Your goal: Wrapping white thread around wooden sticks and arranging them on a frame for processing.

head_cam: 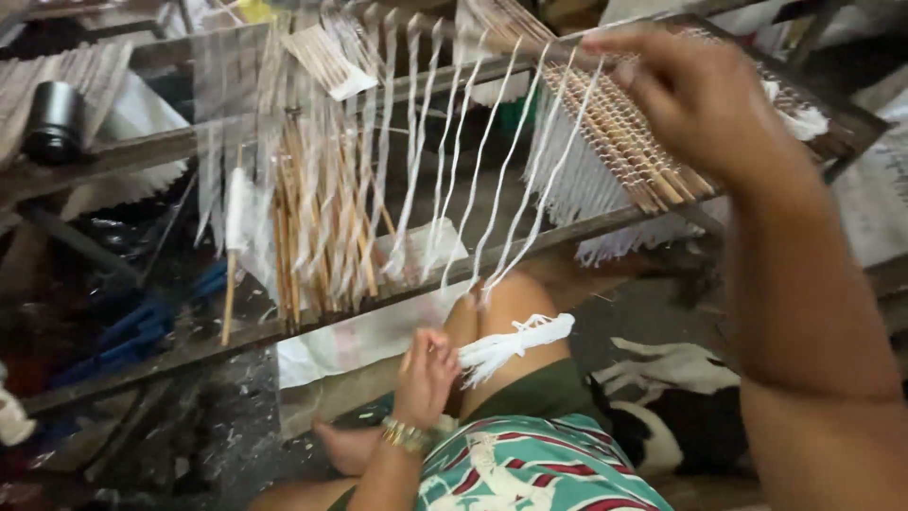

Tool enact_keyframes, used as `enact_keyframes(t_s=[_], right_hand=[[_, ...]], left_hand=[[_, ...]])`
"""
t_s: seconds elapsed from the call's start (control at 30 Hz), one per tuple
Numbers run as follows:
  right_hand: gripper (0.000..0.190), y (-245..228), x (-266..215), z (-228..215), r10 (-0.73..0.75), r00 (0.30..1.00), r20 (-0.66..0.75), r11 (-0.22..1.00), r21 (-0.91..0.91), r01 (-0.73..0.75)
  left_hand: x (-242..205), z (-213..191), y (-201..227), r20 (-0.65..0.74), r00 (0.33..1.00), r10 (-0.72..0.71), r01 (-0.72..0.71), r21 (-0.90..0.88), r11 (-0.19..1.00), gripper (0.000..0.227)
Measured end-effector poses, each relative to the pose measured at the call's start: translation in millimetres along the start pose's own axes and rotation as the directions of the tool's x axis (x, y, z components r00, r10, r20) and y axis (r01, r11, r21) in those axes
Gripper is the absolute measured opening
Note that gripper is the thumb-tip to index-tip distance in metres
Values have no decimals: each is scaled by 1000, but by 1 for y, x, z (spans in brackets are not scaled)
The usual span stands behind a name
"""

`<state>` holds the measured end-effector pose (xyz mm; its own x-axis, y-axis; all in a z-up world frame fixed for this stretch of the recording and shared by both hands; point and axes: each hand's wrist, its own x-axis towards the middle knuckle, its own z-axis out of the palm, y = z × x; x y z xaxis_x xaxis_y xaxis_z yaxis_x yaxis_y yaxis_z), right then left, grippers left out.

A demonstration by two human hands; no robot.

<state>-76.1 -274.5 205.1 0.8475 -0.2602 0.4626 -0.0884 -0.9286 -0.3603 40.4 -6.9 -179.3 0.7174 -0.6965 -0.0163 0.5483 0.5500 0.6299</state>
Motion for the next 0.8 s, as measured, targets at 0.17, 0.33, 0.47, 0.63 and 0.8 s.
enact_keyframes(t_s=[0.17, 0.33, 0.47, 0.63, 0.8], right_hand=[[31, 72, 40, -6, 328, 944, -40, 931, -154, -331], [18, 131, 48, 3, 107, 986, -125, 990, -74, -117], [24, 125, 35, 32, 455, 889, -47, 890, 32, -454], [21, 155, -10, 108, 693, 721, 7, 705, 203, -680], [28, 204, -37, 189, 661, 748, -60, 748, 127, -651]], left_hand=[[-50, -111, -18, -264, 953, -150, 187, 120, 975, 26], [-100, -170, -32, -560, 828, -22, 115, 132, 984, 19], [-102, -177, -35, -722, 687, -75, 285, 173, 943, 30], [-94, -183, -35, -716, 692, -94, 289, 156, 944, 25], [-96, -190, -38, -713, 694, -103, 293, 149, 945, 23]])
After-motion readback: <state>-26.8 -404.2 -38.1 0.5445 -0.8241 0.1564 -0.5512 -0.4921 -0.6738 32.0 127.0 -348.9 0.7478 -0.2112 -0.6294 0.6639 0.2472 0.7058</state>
